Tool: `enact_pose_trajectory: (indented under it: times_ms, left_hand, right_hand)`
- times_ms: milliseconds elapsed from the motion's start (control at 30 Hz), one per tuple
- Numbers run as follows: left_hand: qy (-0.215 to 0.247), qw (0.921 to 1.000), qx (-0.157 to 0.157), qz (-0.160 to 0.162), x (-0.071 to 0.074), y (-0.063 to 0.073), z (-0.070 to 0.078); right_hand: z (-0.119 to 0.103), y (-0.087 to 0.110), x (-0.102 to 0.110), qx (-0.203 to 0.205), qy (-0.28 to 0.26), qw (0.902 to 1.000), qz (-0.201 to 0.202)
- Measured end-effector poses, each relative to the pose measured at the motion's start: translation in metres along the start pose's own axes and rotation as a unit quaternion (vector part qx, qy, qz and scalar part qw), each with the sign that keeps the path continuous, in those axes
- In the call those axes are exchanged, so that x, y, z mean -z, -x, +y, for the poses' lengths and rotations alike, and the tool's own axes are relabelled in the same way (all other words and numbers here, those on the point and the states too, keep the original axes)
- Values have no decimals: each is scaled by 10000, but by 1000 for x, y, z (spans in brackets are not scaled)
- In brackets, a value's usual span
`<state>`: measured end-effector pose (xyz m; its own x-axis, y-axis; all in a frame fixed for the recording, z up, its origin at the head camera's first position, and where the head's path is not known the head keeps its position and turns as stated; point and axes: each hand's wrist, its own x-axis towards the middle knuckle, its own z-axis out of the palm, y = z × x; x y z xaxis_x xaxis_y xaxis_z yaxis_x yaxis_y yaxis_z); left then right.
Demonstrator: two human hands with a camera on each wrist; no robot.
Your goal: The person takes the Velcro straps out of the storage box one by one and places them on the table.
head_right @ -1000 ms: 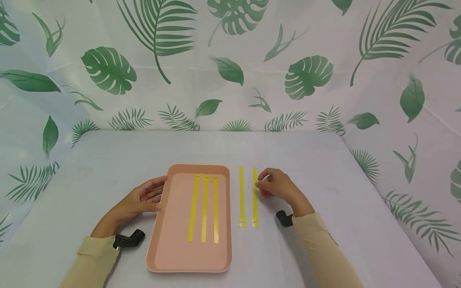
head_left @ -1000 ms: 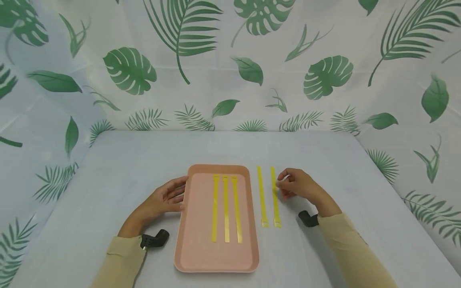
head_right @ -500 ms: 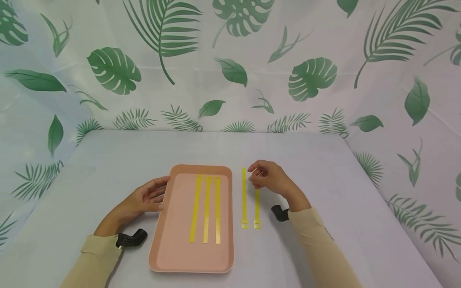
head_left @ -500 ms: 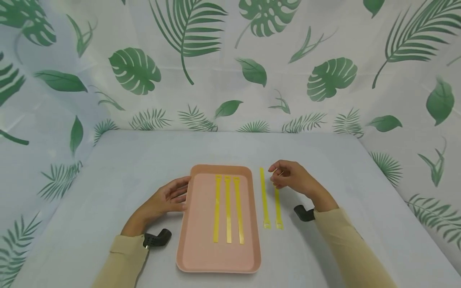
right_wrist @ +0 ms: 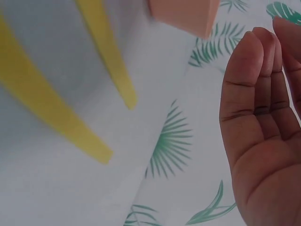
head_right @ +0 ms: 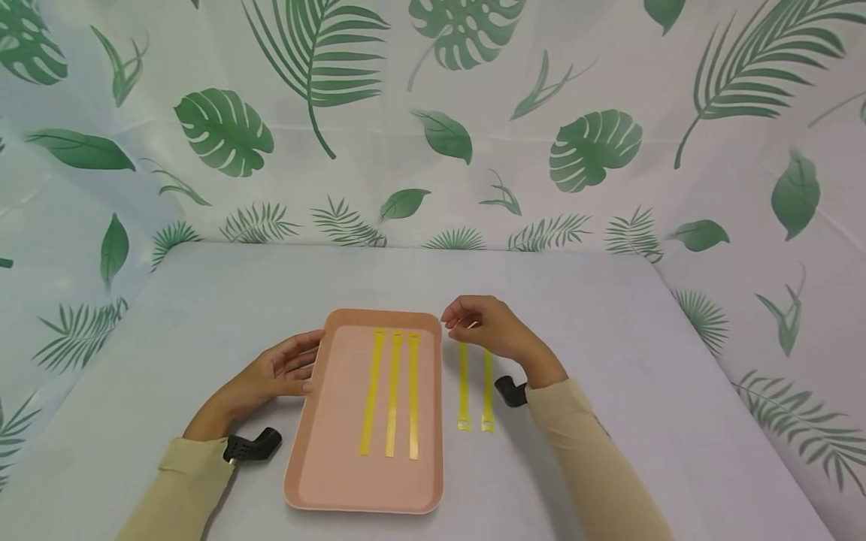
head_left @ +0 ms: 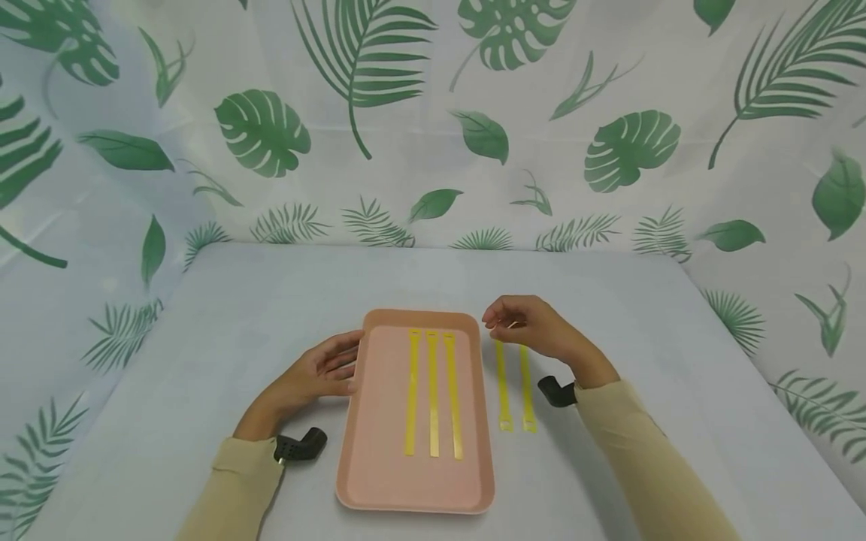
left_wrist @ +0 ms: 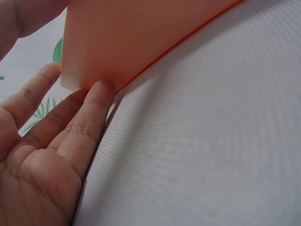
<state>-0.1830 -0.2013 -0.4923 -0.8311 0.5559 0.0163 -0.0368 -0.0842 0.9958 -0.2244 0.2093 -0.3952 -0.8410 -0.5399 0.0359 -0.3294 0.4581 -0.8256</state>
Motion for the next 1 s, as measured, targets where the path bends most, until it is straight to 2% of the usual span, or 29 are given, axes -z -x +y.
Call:
enact_pose_trajectory:
  times_ms: [267,467,633,1000]
  left_hand:
    - [56,10000,-3,-45,-1,0,3]
    - [103,9999,20,-62,0,0,3]
    - [116,9999,53,-56,-1,0,3]
    - [131,9999,15,-70,-1,0,3]
  right_hand:
    - [-11,-17,-4,252,-20,9979,-601]
    - [-16,-32,-9,675,-42,9907,-1183]
    - [-20,-42,-14,755,-164,9844,-1580]
    - [-25,-61,-28,842,-31,9757,-2022]
